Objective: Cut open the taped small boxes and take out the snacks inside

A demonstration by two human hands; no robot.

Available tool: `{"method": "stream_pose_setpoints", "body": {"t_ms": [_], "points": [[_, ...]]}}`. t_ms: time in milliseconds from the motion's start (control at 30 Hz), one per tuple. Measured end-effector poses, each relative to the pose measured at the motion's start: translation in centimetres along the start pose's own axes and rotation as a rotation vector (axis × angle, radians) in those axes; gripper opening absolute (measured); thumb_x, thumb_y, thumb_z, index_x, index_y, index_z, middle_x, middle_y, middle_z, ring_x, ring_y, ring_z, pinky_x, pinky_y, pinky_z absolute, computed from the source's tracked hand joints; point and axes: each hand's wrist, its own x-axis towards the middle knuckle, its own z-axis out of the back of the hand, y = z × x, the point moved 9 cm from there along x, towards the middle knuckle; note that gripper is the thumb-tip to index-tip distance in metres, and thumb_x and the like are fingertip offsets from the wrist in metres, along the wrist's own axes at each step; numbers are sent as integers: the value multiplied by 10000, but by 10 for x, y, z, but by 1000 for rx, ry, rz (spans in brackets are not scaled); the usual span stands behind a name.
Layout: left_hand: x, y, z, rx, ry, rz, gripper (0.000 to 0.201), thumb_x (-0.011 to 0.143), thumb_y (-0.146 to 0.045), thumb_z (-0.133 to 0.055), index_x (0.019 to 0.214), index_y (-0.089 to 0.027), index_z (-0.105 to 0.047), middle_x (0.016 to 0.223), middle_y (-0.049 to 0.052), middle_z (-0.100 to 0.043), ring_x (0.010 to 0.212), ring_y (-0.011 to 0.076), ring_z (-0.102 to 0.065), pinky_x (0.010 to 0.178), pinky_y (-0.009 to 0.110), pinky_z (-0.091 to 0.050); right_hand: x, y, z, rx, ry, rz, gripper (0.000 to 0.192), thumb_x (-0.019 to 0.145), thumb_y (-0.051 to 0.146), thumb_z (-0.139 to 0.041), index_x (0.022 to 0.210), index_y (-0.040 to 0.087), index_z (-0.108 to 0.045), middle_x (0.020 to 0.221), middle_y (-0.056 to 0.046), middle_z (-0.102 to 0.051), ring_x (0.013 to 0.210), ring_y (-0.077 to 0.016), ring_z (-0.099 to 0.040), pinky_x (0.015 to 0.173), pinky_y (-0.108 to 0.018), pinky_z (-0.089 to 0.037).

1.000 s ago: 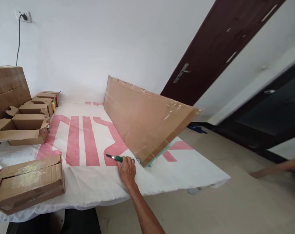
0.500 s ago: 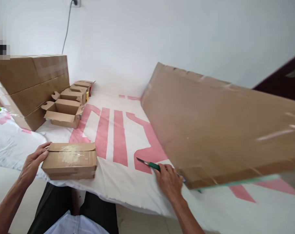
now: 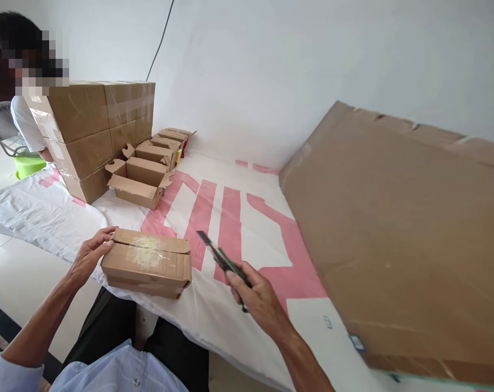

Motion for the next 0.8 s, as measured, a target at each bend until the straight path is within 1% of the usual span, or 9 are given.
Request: {"method": "stream_pose_setpoints", "body": {"t_ms": [67,100,167,233,367,500,567,667,800], "points": [[0,1,0,11,5,-13,429,893,-615,-699,935,-202,-804,1469,144,-643,1401,358,-579,1203,474,-422,-2,43,-26,-40,137,67,436,926,639,-616,1067,237,-706,675,27,-554,576,-149,-469,532,-280,-405],[0,1,-1,10,8,-17,417,897,-601,-697,955,-203,-809,1469,142,-641,1401,354,-578,1212,471,-411,-4,61,-37,-68,194,99,418,943,614,-607,1089,238,-718,710,17,-587,603,-153,-491,551,-282,-422],[0,3,-2,3,17,-23,397,903,-577,-693,988,-209,-816,1470,137,-638,1403,347,-575,1225,469,-398,-7,89,-54,-121,282,168,393,972,567,-584,1136,244,-736,836,-14,-681,703,-174,-573,621,-296,-477],[0,4,-3,-6,23,-36,387,903,-562,-693,1012,-213,-819,1460,134,-642,1402,343,-575,1228,469,-398,-8,107,-67,-168,339,227,384,997,533,-558,1175,249,-746,965,-34,-739,823,-200,-637,715,-319,-523],[0,4,-5,-5,37,-52,394,902,-555,-698,1055,-216,-827,1437,130,-657,1384,338,-587,1201,466,-438,-4,125,-83,-256,394,295,374,1027,478,-524,1221,254,-752,1089,-42,-773,940,-223,-683,831,-356,-546],[0,6,-5,-13,42,-36,395,899,-559,-692,1072,-233,-833,1429,125,-663,1368,347,-595,1063,437,-549,-2,141,-91,-322,402,385,376,1035,415,-511,1283,260,-747,1279,-59,-768,1070,-239,-707,926,-389,-560],[1,7,-5,-9,43,-34,383,891,-550,-695,1058,-233,-830,1424,126,-663,1357,347,-602,1026,424,-565,-1,149,-92,-358,399,431,396,1033,380,-510,1343,269,-729,1338,-63,-757,1109,-245,-715,938,-396,-571],[1,9,-5,2,46,-37,367,898,-534,-682,1042,-228,-824,1424,129,-655,1347,339,-608,1026,419,-563,0,159,-92,-433,370,492,401,1028,338,-503,1358,279,-724,1324,-59,-769,1108,-241,-731,932,-388,-583],[1,9,-6,10,46,-48,364,913,-531,-665,1056,-235,-823,1426,118,-660,1335,332,-615,1052,429,-555,1,169,-92,-565,342,562,361,1025,289,-492,1277,285,-752,1193,-51,-802,982,-216,-745,846,-346,-588]]}}
